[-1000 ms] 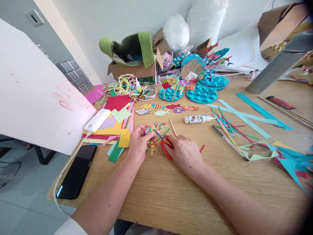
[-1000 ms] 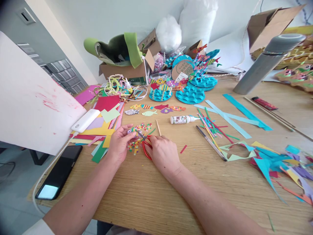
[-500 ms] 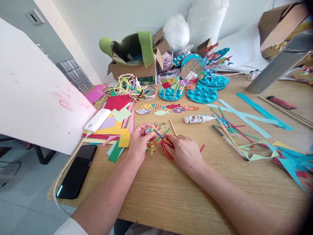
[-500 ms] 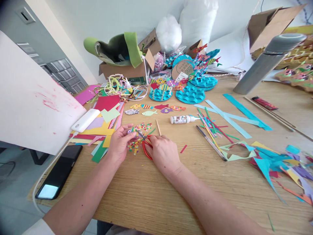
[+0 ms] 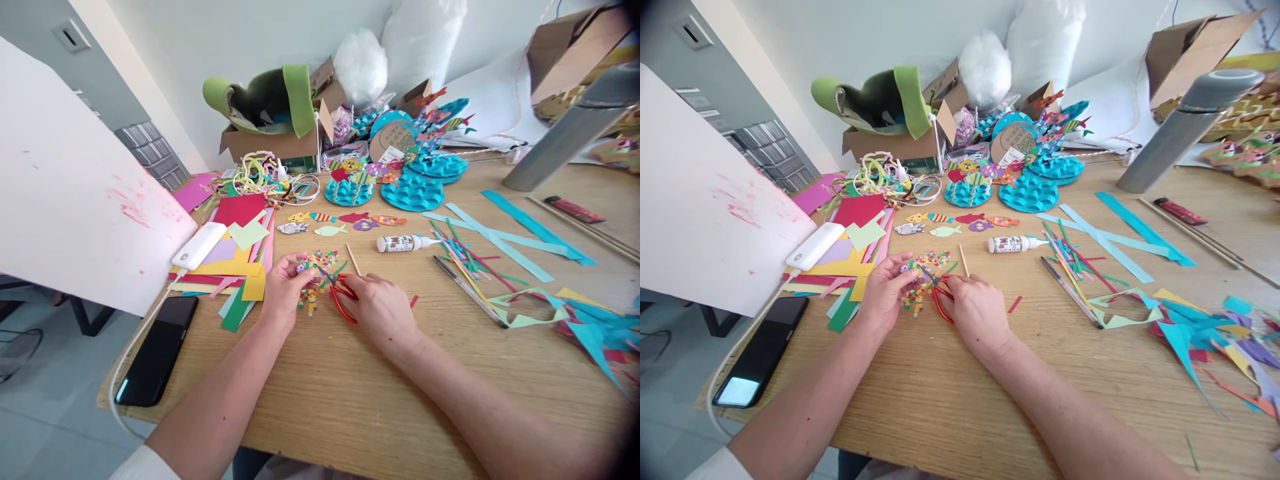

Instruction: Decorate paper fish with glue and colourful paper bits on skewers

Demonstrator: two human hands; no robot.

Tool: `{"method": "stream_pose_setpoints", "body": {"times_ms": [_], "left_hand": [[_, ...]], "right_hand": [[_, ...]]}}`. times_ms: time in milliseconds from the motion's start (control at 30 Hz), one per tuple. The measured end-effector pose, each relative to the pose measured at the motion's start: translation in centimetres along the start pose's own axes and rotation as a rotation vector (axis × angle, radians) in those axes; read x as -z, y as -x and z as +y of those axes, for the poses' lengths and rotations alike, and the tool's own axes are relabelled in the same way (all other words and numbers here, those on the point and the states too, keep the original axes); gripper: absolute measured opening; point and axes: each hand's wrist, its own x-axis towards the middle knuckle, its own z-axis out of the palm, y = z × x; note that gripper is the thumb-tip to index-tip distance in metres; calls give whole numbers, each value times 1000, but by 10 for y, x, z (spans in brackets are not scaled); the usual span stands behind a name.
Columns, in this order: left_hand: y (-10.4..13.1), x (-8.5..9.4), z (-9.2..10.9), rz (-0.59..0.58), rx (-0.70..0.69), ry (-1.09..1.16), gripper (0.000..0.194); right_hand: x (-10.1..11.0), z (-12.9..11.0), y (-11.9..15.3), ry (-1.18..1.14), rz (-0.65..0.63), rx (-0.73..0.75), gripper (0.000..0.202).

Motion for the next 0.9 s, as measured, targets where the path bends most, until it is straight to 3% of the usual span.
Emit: {"method": "stream_pose_setpoints", "body": {"times_ms": [167,400,900], "left_hand": [[0,0,1,-6,21,19,47],[-2,1,-2,-23,89,31,32],[-3,3,-4,-51,94,6,26]], "right_hand": [[-1,1,0,-5,14,-1,26],[0,0,1,-9,20,3,26],[-1,-1,1,-24,15,26,25]]}}
